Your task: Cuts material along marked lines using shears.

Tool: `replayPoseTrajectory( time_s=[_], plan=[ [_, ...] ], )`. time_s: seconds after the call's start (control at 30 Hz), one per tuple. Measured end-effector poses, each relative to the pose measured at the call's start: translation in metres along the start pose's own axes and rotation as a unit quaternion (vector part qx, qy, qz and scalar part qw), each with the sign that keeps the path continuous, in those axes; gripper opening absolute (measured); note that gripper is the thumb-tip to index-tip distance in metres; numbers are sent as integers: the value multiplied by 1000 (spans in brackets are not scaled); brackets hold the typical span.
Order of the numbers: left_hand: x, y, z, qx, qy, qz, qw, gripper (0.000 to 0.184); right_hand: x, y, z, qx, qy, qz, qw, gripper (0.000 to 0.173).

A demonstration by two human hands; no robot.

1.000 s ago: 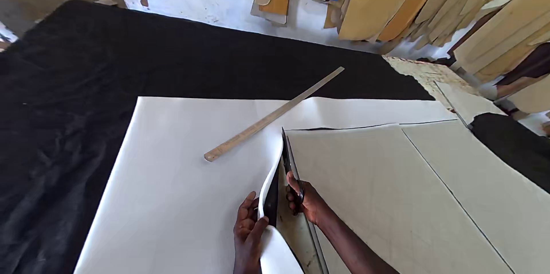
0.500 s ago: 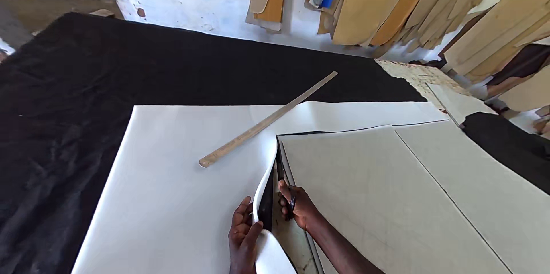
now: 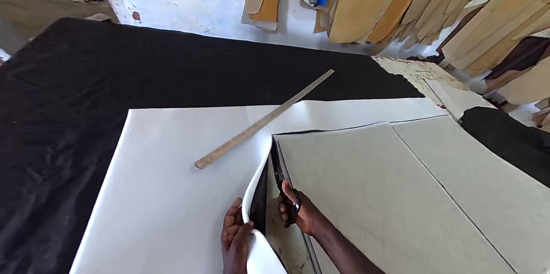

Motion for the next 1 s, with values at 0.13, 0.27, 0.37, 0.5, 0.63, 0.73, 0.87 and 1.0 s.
replayPoseTrajectory(
  time_s=[0.13,0.27,0.37,0.5,0.63,0.73,0.87,1.0],
  plan=[
    [1,0,-1,2,-6,-3,1000,68,1,-7,9,0,-25,-20,999,55],
    [9,5,0,-2,-27,8,1000,66,-28,18,18,-9,27,-22,999,50],
    [24,12,7,0,-185,80,980,61,-67,50,25,-16,70,0,997,51],
    [78,3,22,46,-450,208,867,56,-130,85,43,-32,143,9,989,53],
    [152,-46,53,-89,-447,230,860,59,-189,96,78,-20,306,-12,952,40],
    [176,-88,83,-136,-434,133,881,68,-223,83,114,-33,404,10,914,42],
    [171,-124,106,-108,-444,-49,888,71,-252,53,165,-39,519,49,852,46],
    [179,-143,115,-116,-465,-165,862,77,-279,9,203,-45,595,94,797,44]
  ],
)
Point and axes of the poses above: each hand's wrist, its own y-axis away from the middle knuckle, its own x-axis out of the palm, z = x × y, the point moved 6 cm from there along -y, towards the middle knuckle, and after that the axes turned 10 degrees about y, right-handed, at the moved point
